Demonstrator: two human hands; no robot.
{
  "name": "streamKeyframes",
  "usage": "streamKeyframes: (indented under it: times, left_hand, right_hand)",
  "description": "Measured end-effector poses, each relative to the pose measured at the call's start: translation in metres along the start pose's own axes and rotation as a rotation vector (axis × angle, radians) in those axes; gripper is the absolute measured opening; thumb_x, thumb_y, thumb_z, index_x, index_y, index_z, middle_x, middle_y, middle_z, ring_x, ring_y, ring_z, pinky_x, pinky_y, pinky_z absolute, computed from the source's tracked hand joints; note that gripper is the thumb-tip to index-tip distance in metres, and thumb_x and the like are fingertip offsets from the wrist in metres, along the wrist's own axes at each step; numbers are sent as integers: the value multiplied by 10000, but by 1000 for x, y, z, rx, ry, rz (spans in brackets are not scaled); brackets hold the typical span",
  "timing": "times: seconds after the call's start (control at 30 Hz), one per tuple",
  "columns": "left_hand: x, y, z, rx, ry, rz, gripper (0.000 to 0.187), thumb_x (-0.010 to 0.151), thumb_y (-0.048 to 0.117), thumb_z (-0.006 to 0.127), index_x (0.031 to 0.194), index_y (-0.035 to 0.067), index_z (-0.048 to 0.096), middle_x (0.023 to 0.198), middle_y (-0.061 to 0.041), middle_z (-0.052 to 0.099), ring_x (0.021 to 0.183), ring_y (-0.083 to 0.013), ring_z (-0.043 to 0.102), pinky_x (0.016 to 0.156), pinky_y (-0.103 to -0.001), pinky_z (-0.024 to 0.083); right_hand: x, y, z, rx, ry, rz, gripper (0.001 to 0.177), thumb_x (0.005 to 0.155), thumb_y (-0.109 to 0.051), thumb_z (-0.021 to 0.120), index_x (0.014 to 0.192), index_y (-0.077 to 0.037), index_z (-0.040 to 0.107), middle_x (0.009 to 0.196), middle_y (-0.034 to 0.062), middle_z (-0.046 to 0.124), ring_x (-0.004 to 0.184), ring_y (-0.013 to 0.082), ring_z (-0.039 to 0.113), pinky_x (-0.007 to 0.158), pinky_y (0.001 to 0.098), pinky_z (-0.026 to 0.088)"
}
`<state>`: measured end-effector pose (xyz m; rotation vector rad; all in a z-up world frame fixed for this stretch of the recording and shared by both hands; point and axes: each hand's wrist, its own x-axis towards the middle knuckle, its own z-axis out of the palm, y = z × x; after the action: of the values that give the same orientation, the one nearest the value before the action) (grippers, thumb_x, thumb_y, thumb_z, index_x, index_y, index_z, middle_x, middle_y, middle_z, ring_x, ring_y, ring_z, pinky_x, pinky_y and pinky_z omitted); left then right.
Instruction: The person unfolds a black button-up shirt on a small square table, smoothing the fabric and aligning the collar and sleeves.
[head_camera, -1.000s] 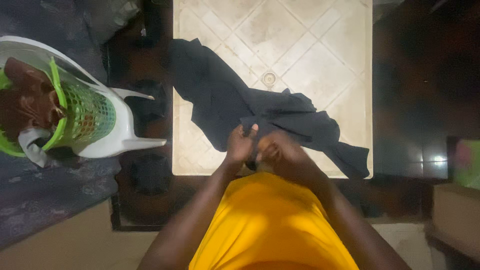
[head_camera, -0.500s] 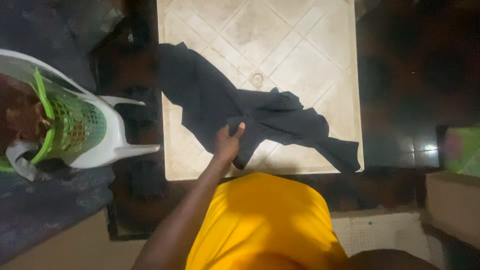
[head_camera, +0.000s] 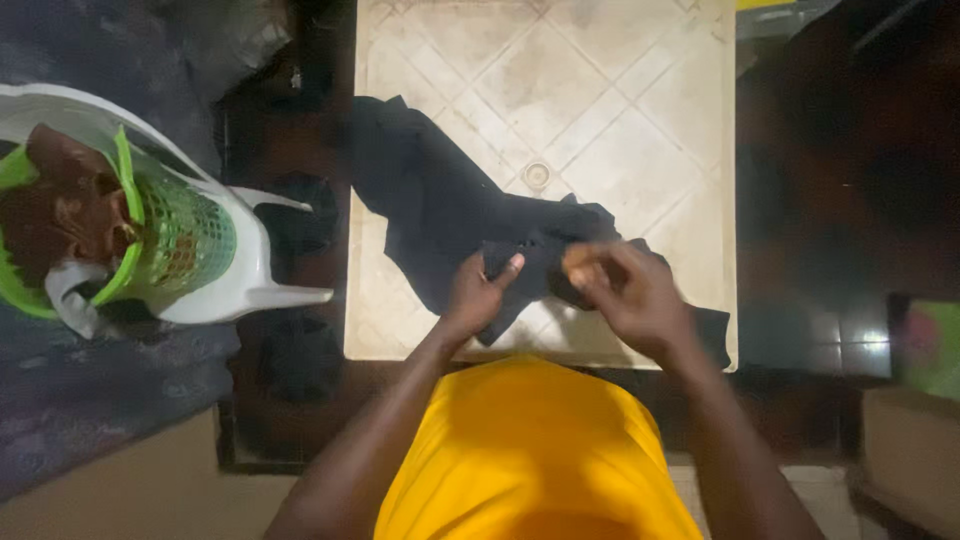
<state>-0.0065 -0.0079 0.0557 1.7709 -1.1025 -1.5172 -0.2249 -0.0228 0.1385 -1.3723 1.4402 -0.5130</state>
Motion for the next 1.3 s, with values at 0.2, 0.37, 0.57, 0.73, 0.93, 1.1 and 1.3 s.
streamKeyframes:
  times: [0.2,0.37,0.57,0.73,0.93,1.1,1.3]
  left_hand:
    - [-17,26,-4,382,-30,220,665,945,458,731,1366,-21,544,1186,-266,671,942,-324,719,821,-409,556]
    - [-26,35,-21,509,-131,60,591,960,435,628,1442,102,551,1020,-268,743,909,-347,735,833,-430,530]
    - [-42,50,-48,486,-144,178,501,974,406,643,1341,68,599,1092,-202,721,932,-331,738,805,-431,552]
    - [-60,91,-75,309,-172,297,388,985,373,632,1191,49,687,1011,-150,781,912,-236,767,791,-361,569]
    - [-60,150,-99,479,-28,223,305,1029,304,637,1271,123,671,925,-195,726,846,-264,707,749,-348,546]
    - [-43,180,-105,489,132,501,283,984,246,689,1242,131,694,940,-176,745,745,-251,754,691,-363,543]
    - [-6,209,-115,368,149,1021,419,927,-149,584,1259,88,678,1146,-146,753,1112,-237,749,948,-339,592]
  right_hand:
    - [35,23,40,40,-88,-451,530,928,-32,635,1448,-36,535,1490,149,520,1330,284,526,1053,357,470]
    - [56,27,40,-274,-365,-304,386,933,-156,650,1313,-91,649,1327,87,639,1075,256,666,900,367,546]
    - [71,33,27,-407,-528,-203,336,942,-313,760,1127,-48,669,1170,148,642,1033,265,643,906,388,505]
    - [93,26,16,-380,-428,-243,271,914,-249,709,1140,-99,701,1114,110,702,1036,281,666,896,410,520]
    - [90,-22,-24,-605,21,-643,198,795,-155,826,922,-98,686,1043,62,764,1143,370,623,936,448,492]
    - [49,-57,-74,-313,57,-673,253,815,-51,808,821,-62,555,964,80,711,1012,230,760,892,380,571]
    - [-4,-87,-89,-308,156,-214,448,741,-245,909,939,-55,555,801,147,649,718,254,609,635,436,501]
